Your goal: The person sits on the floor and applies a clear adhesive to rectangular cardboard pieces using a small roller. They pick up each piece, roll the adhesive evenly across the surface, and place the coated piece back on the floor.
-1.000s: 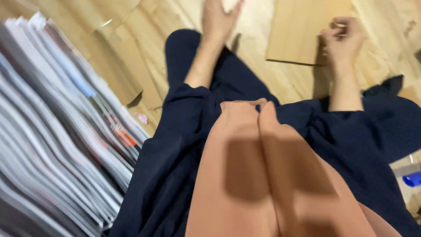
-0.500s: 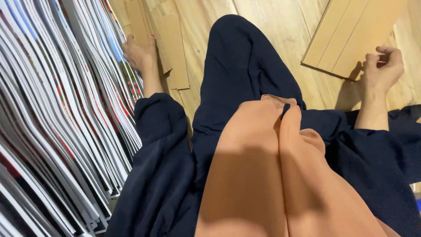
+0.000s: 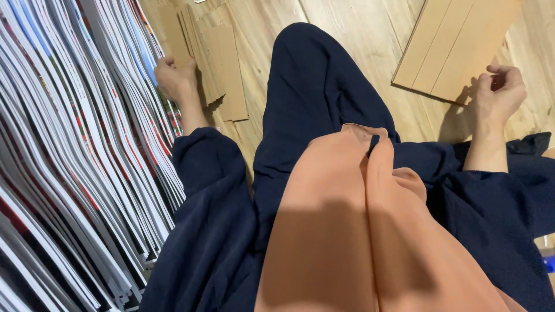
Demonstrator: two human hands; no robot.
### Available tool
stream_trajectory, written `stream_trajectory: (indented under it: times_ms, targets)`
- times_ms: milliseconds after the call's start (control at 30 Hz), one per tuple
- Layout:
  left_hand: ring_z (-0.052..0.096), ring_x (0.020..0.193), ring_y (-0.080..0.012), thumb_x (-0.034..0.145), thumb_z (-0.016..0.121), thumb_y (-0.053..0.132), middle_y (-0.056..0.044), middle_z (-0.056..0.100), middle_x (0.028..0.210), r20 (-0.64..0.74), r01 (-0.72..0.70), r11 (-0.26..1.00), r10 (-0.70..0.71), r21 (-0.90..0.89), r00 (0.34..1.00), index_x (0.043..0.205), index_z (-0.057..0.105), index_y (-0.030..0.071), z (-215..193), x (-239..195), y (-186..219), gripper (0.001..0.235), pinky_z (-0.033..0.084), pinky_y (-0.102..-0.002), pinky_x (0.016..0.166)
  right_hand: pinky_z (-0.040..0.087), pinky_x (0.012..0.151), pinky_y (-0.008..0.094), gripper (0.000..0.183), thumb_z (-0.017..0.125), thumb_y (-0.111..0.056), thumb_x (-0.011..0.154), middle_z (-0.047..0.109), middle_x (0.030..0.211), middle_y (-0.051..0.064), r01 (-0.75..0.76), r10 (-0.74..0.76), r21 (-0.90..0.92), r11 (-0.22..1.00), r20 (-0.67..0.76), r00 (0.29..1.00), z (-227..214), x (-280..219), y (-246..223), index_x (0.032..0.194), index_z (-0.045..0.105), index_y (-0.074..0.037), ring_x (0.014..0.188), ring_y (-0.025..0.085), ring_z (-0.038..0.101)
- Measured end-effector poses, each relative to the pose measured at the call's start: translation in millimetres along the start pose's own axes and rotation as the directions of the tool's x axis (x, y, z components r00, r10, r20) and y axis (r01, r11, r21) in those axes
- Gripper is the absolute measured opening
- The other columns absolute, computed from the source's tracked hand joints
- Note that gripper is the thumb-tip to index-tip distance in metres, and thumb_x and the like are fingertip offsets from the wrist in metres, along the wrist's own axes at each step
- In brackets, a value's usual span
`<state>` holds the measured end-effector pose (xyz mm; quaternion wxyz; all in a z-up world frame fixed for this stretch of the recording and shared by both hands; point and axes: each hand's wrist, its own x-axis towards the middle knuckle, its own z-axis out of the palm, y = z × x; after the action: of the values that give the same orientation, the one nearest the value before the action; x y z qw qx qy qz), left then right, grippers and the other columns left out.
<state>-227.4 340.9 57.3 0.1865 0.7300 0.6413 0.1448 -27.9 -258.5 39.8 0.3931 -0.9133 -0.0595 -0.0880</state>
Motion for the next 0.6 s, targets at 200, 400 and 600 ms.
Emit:
stream_trajectory:
  times_ms: [200,400,600]
  targets:
    - [0.063,0.068,-0.0083,0.055,0.077,0.035,0.004,0.067,0.075,-0.032,-0.108,0.900,0.105,-0.422,0.994,0.077,0.068,0.016,-16,1,21,0.030,0.051,-0.024,0.059,0.048,0.061,0.025,0.012,0.057,0.000,0.087,0.058,0.078,0.005,0.049,-0.049,0.026,0.998,-0.017,0.999,4,2,3,0.097,0.063,-0.004,0.067,0.012,0.055]
    - [0.059,0.072,-0.0176,0.069,0.059,0.033,-0.003,0.063,0.082,0.503,0.363,0.388,0.367,-0.847,0.782,0.089,0.060,0.015,-15,-84,112,0.027,0.050,-0.037,0.063,0.051,0.067,0.029,0.014,0.053,0.008,0.090,0.063,0.090,0.015,0.240,-0.237,0.111,0.964,-0.040,0.971,3,4,-22,0.100,0.062,0.005,0.079,0.021,0.059]
    - [0.048,0.056,-0.0027,0.079,0.066,0.019,0.003,0.059,0.071,0.579,0.461,0.381,0.686,-0.802,0.440,0.093,0.064,0.010,61,-219,184,0.017,0.040,-0.018,0.044,0.049,0.058,0.022,0.008,0.053,-0.003,0.097,0.059,0.084,0.009,-0.019,-0.020,0.364,0.931,0.103,0.994,5,-4,-42,0.102,0.060,-0.004,0.070,0.013,0.058]
